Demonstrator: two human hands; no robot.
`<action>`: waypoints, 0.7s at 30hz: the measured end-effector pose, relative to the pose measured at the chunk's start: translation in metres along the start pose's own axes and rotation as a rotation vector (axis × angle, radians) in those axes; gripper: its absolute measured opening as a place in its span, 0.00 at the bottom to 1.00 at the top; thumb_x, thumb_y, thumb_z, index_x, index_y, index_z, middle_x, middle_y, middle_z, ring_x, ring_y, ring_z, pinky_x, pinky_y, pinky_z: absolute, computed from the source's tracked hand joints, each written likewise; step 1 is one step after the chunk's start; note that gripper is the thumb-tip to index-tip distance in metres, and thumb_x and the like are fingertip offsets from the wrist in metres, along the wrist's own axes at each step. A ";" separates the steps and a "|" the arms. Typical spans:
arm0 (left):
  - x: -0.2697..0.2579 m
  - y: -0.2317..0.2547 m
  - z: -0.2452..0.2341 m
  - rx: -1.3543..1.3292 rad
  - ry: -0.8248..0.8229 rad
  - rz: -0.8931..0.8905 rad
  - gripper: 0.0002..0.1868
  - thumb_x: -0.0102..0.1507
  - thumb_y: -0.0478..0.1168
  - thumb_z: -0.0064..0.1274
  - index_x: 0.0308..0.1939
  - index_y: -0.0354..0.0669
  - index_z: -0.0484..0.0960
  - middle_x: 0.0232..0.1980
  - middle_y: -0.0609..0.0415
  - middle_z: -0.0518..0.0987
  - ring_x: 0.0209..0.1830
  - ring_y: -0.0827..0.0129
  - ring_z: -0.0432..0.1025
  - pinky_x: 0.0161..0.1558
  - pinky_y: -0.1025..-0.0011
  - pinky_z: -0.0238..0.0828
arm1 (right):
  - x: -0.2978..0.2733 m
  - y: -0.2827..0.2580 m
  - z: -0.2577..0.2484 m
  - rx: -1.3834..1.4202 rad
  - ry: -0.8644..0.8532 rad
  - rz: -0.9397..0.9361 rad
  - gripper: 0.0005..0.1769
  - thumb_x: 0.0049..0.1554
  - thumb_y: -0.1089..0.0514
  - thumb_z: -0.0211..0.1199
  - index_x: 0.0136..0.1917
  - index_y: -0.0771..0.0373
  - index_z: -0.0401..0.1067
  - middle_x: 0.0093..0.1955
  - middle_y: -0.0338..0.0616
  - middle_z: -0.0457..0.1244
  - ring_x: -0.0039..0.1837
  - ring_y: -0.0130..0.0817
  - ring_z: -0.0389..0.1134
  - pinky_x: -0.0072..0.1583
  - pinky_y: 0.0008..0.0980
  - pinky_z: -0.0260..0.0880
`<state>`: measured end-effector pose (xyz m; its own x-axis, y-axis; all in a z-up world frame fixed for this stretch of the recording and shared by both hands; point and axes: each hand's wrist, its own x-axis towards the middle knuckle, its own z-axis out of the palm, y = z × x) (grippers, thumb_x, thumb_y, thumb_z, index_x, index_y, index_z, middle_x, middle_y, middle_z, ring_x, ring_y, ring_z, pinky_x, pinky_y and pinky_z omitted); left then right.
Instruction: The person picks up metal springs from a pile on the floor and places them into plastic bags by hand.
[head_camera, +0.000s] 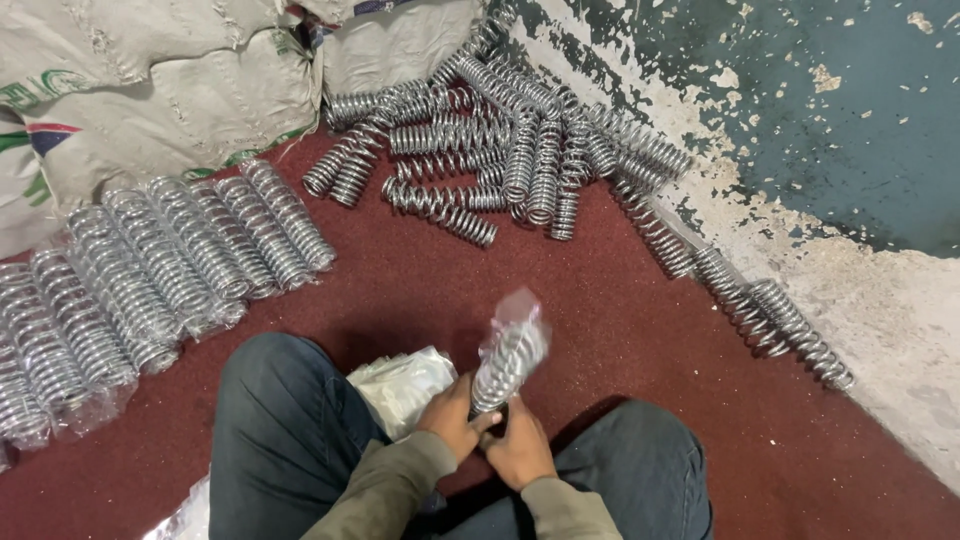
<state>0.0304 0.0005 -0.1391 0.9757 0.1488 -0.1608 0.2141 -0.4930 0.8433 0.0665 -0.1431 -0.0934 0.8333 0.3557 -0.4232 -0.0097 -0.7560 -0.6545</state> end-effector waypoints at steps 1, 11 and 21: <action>-0.011 0.009 -0.004 0.005 0.003 0.004 0.31 0.60 0.45 0.60 0.66 0.47 0.69 0.62 0.44 0.78 0.60 0.45 0.73 0.58 0.55 0.69 | -0.012 -0.001 0.000 0.004 0.003 -0.005 0.25 0.48 0.56 0.64 0.60 0.55 0.66 0.59 0.49 0.71 0.64 0.53 0.70 0.64 0.42 0.67; -0.095 0.076 -0.040 0.226 0.426 0.427 0.46 0.60 0.70 0.50 0.74 0.48 0.65 0.45 0.58 0.76 0.44 0.66 0.72 0.55 0.61 0.60 | -0.099 -0.107 -0.086 -0.041 0.510 -0.996 0.05 0.60 0.62 0.63 0.41 0.63 0.73 0.39 0.41 0.67 0.39 0.32 0.66 0.44 0.32 0.66; -0.093 0.120 -0.016 -0.250 0.393 0.684 0.08 0.55 0.30 0.55 0.36 0.46 0.84 0.41 0.55 0.80 0.38 0.61 0.76 0.44 0.65 0.69 | -0.102 -0.051 -0.081 -0.143 0.329 -0.314 0.24 0.33 0.60 0.68 0.46 0.51 0.67 0.56 0.33 0.60 0.60 0.31 0.65 0.61 0.34 0.66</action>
<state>-0.0351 -0.0584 -0.0145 0.7896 0.1968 0.5812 -0.4831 -0.3847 0.7865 0.0269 -0.1853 0.0333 0.9149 0.4033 0.0173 0.3273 -0.7161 -0.6165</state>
